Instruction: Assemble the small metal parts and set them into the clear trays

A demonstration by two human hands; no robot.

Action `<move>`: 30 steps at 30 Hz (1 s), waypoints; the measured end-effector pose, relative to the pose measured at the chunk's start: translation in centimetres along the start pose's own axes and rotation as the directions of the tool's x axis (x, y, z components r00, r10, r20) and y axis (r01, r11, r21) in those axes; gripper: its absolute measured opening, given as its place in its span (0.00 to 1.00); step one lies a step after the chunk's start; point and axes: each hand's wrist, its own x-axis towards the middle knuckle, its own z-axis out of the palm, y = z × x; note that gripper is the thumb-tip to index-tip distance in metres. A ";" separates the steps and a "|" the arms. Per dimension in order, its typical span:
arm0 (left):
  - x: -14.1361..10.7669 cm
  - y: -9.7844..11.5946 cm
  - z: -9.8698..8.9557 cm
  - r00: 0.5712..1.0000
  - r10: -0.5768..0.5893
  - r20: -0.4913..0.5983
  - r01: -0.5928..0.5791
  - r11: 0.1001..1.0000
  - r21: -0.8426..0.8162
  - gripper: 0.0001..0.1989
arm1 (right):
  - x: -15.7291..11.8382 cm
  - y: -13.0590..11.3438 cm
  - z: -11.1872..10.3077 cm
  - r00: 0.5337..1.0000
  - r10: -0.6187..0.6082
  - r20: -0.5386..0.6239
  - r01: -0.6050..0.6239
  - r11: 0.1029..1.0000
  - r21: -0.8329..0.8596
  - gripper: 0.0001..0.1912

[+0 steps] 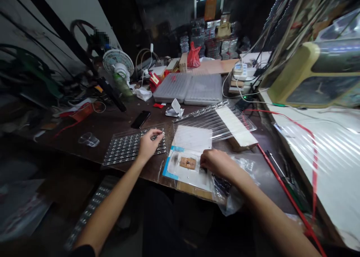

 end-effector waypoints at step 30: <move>11.8 8.6 11.3 0.939 0.196 0.281 -0.288 0.897 0.335 0.10 | 0.7 -1.1 1.5 0.965 -0.154 -0.210 0.223 0.907 0.357 0.14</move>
